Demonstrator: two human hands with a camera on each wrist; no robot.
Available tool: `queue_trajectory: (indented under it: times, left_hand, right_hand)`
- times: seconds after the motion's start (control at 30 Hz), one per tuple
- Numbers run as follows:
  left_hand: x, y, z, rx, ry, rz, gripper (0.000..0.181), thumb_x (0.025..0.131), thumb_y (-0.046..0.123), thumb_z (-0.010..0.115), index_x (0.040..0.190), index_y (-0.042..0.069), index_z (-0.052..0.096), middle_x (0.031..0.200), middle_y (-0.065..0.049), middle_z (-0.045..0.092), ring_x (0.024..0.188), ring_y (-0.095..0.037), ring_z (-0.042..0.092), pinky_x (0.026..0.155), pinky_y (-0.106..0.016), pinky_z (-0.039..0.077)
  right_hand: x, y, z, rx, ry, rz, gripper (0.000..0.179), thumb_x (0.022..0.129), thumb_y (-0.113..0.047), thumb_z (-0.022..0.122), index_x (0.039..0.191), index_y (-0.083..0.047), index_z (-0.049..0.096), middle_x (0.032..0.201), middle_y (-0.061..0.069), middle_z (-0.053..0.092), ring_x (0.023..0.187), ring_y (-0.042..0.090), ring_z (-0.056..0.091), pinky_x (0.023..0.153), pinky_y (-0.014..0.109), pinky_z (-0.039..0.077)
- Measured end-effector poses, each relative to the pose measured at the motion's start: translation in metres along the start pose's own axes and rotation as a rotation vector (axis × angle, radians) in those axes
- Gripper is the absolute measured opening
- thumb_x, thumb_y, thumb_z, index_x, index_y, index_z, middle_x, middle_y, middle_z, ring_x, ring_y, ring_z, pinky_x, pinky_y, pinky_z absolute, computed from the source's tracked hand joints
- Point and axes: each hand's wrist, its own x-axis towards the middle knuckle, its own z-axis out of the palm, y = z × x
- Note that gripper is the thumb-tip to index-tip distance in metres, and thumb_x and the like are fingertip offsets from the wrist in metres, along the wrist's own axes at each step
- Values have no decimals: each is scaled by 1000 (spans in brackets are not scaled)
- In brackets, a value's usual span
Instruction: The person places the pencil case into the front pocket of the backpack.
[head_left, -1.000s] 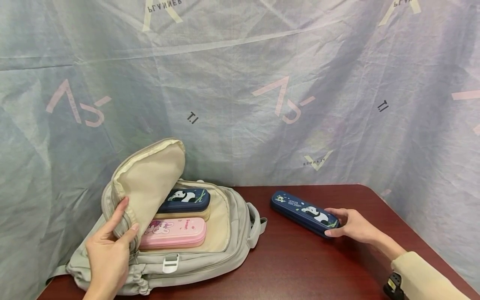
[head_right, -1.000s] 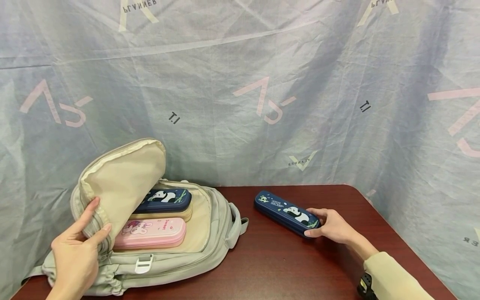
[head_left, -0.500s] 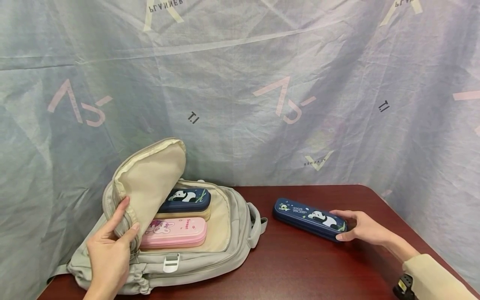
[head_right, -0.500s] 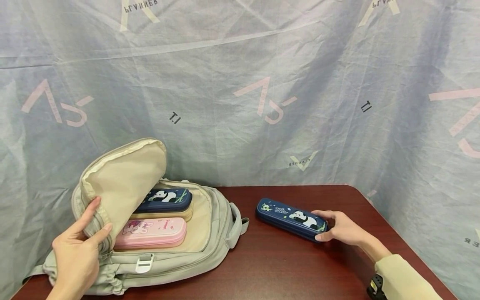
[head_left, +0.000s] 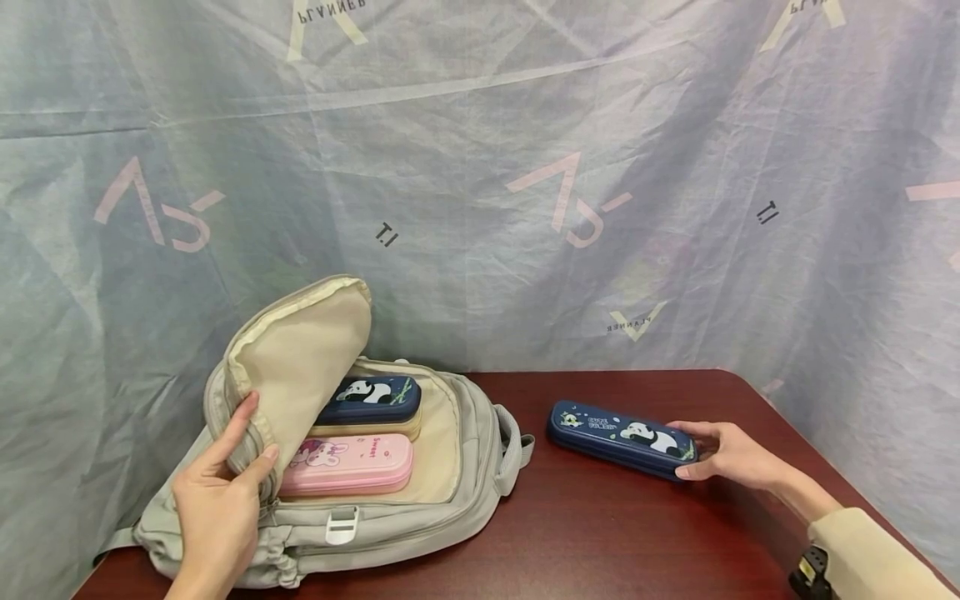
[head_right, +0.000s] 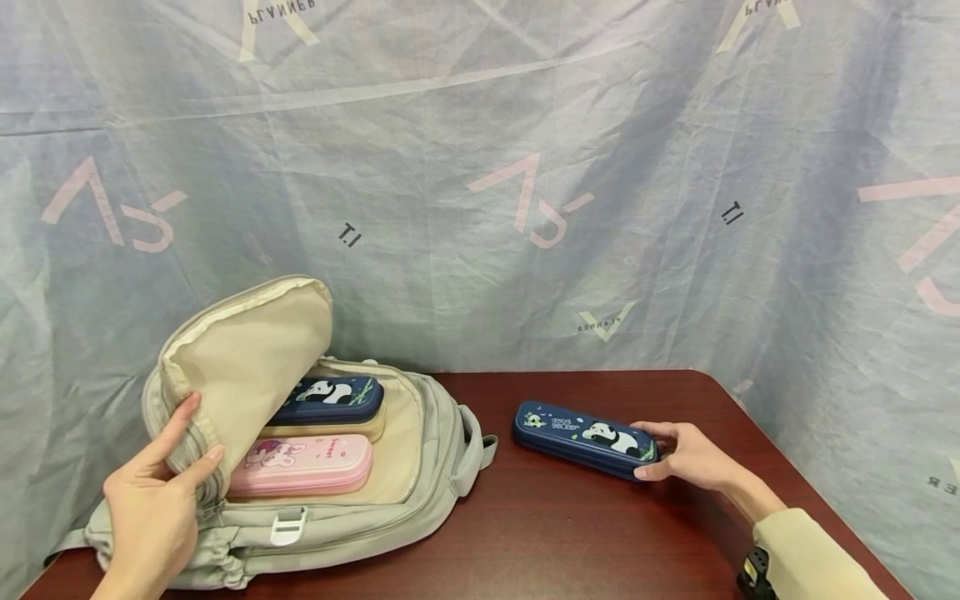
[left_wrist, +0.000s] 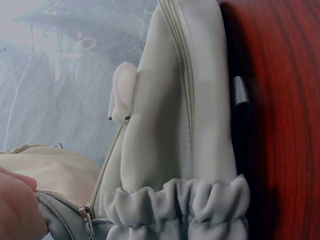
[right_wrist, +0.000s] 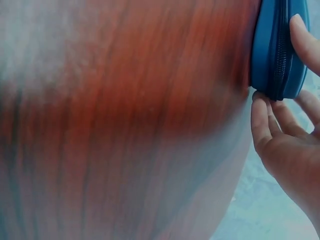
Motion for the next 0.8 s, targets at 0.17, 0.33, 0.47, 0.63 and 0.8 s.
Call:
queue_trajectory:
  times: [0.17, 0.33, 0.47, 0.63, 0.8]
  left_hand:
    - [0, 0, 0, -2, 0, 4, 64, 83, -36, 58, 138, -3, 64, 142, -1, 66, 153, -15, 33, 113, -18, 37]
    - [0, 0, 0, 6, -2, 4, 64, 84, -35, 58, 139, -3, 64, 143, -1, 65, 153, -16, 32, 113, -18, 37]
    - [-1, -1, 0, 3, -3, 5, 64, 84, -35, 58, 139, -3, 64, 143, -1, 65, 153, -15, 31, 115, -19, 35]
    - [-1, -1, 0, -4, 3, 10, 64, 83, -35, 58, 138, -4, 64, 142, -1, 66, 153, -15, 32, 115, -19, 35]
    - [-1, -1, 0, -12, 5, 18, 63, 83, -36, 57, 138, -4, 63, 141, -1, 66, 154, -16, 31, 118, -20, 31]
  right_hand:
    - [0, 3, -2, 19, -1, 4, 79, 87, -7, 85, 151, 14, 44, 121, 22, 67, 97, 22, 65, 73, 32, 58]
    - [0, 6, -2, 10, 16, 0, 78, 87, -8, 86, 150, 14, 45, 126, 25, 66, 99, 21, 66, 74, 32, 59]
    - [0, 10, -4, -2, 13, -25, 75, 88, -8, 85, 149, 14, 47, 130, 28, 64, 101, 19, 67, 75, 31, 60]
    - [3, 15, -9, 37, -44, -55, 74, 91, -5, 82, 151, 15, 44, 124, 25, 67, 98, 18, 69, 77, 32, 61]
    - [5, 16, -11, 63, -68, -79, 76, 89, -3, 83, 151, 15, 42, 119, 23, 68, 95, 19, 69, 75, 31, 60]
